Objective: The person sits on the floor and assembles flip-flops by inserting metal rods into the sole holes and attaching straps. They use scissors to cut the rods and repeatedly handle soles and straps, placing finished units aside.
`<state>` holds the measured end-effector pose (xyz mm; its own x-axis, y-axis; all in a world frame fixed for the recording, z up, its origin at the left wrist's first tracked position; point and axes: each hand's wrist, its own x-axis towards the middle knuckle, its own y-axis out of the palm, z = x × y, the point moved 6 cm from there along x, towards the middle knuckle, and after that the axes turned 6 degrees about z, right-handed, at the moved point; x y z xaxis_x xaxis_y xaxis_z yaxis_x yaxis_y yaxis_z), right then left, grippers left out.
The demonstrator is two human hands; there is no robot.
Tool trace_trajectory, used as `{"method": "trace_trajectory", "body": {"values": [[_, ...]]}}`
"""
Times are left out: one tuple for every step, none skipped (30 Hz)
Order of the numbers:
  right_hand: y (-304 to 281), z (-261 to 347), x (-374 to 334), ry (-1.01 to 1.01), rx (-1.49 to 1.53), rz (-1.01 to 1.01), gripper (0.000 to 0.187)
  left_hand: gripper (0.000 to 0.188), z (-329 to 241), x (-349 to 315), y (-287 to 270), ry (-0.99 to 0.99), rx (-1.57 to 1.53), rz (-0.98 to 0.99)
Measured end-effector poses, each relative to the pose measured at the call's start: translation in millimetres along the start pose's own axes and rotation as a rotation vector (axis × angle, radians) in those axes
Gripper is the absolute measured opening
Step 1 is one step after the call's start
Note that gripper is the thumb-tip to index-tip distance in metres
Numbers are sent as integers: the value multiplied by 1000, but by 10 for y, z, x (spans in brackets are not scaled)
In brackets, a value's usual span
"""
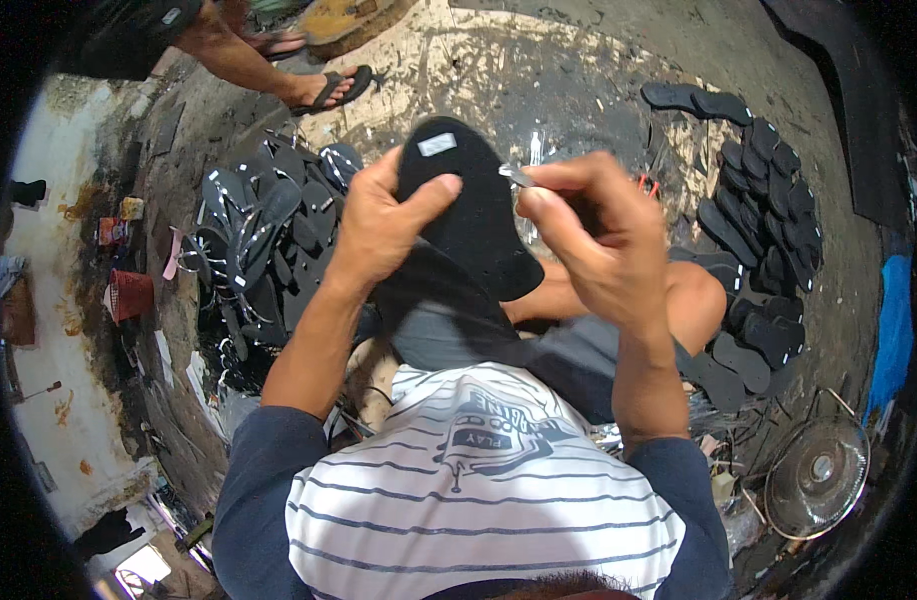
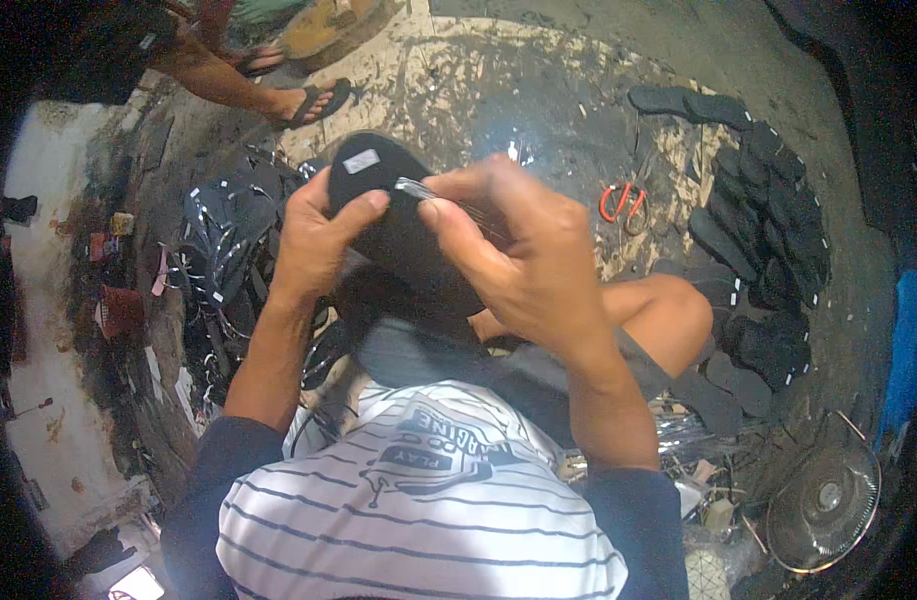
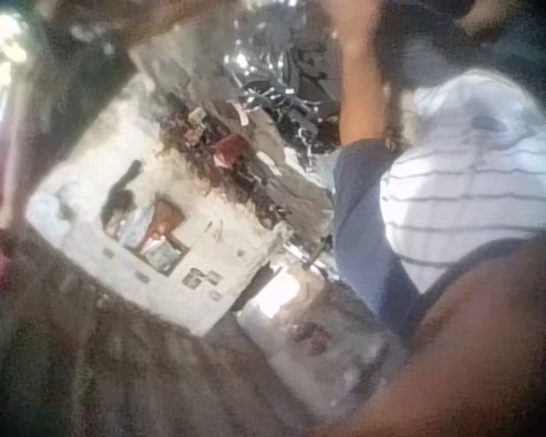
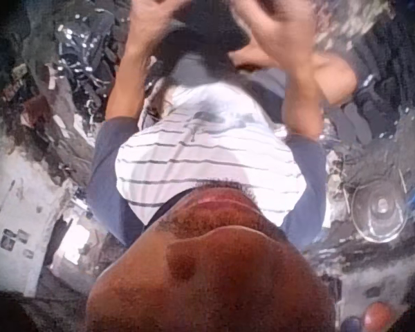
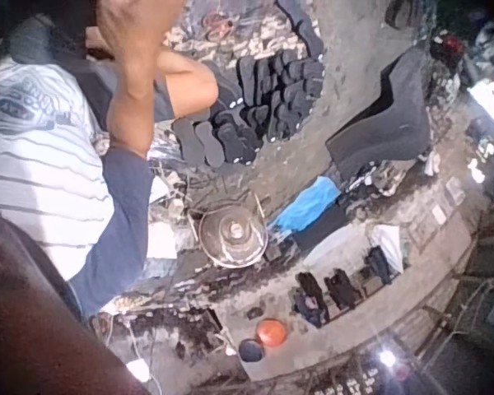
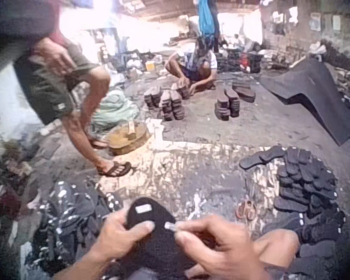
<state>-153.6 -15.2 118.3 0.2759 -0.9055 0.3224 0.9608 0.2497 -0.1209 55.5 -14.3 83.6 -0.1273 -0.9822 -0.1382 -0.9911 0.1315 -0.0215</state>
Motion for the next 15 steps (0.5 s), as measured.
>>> {"method": "trace_trajectory", "body": {"values": [[70,-110,0,74,-115,38,16,28,-50,14,70,41,19,8],[118,-137,20,51,-206,45,16,28,-47,41,91,52,28,13],[149,-142,38,48,-226,47,15,29,-116,51,109,78,105,23],[170,-147,35,51,-245,50,14,29,-170,35,137,99,179,33],[166,-129,33,9,-302,41,14,28,-203,28,170,118,184,36],[161,-110,32,-34,-359,30,14,28,-232,23,210,137,189,40],[153,-82,36,-76,-416,21,14,28,-259,20,236,156,195,41],[150,-57,38,-101,-471,16,15,27,-286,12,244,190,264,34],[151,-25,39,-126,-527,10,16,26,-303,5,248,223,334,26],[159,-2,31,-149,-584,6,17,26,-296,1,254,256,401,18],[177,8,26,-146,-588,15,18,26,-267,10,238,305,463,-31],[203,22,22,-143,-591,24,18,26,-275,15,241,308,495,-54],[211,39,18,-136,-597,28,19,26,-297,25,260,312,525,-71],[202,54,20,-136,-591,12,19,27,-315,35,277,315,555,-88],[190,65,26,-136,-584,-5,18,29,-310,65,293,309,556,-84]]}}
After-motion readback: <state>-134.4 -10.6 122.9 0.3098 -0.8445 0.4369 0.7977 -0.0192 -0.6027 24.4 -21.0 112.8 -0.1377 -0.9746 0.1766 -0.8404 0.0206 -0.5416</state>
